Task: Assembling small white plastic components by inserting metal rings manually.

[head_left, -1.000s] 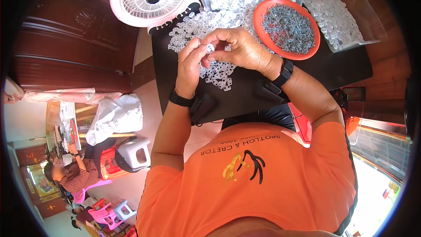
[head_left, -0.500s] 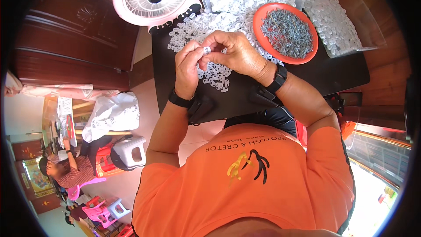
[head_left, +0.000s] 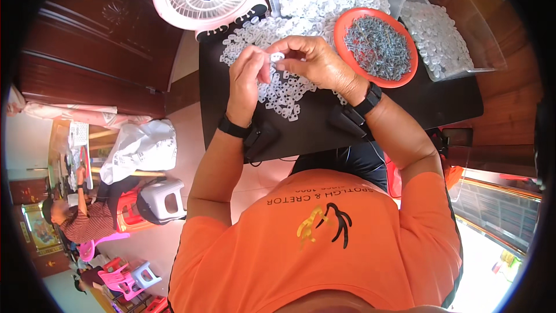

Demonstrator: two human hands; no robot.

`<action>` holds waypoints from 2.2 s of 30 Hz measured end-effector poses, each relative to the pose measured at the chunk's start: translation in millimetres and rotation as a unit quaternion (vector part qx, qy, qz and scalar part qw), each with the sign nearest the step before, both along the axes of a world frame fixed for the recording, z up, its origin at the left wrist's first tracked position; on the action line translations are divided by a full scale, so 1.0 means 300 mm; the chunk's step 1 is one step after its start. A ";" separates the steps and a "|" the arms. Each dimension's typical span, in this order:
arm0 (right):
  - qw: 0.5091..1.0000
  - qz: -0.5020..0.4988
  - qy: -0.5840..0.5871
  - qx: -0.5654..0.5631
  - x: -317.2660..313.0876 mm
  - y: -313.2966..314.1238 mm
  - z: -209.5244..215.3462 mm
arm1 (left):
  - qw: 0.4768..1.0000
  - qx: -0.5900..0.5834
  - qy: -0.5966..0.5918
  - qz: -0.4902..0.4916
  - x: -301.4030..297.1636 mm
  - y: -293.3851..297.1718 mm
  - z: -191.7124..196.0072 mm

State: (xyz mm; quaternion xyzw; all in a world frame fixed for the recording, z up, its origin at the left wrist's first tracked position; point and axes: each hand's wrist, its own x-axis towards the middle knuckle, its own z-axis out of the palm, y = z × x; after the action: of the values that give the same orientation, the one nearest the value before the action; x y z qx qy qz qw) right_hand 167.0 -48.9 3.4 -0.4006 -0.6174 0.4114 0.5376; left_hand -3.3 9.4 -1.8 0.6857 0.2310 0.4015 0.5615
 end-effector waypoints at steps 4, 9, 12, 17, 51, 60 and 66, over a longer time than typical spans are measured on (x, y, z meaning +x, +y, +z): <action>0.999 -0.003 -0.034 -0.016 0.009 0.010 -0.008 | 1.000 -0.016 0.006 -0.009 0.015 0.006 -0.009; 1.000 -0.006 -0.012 -0.009 0.003 0.017 -0.026 | 0.999 -0.026 0.030 -0.020 0.021 0.007 -0.020; 0.998 -0.024 -0.064 0.002 0.003 0.014 -0.028 | 0.998 -0.043 0.045 -0.030 0.018 0.004 -0.020; 0.993 -0.045 -0.107 0.025 -0.007 -0.006 -0.008 | 0.991 -0.123 0.034 -0.047 0.008 0.002 -0.018; 0.964 -0.115 -0.231 0.065 -0.017 -0.007 -0.014 | 0.985 -0.153 0.078 -0.019 0.003 -0.003 -0.005; 0.974 -0.089 -0.200 0.059 0.002 -0.007 0.006 | 0.995 -0.080 0.050 0.011 0.015 -0.009 -0.010; 0.965 -0.113 -0.216 0.096 -0.004 0.009 -0.025 | 0.996 -0.075 0.051 0.012 0.016 -0.002 -0.010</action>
State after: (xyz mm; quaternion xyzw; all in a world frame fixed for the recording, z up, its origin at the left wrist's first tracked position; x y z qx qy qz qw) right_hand 165.7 -46.2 -4.0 -0.4938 -0.7061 0.1906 0.4703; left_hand 1.5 8.9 -4.7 0.6585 0.2968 0.3546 0.5938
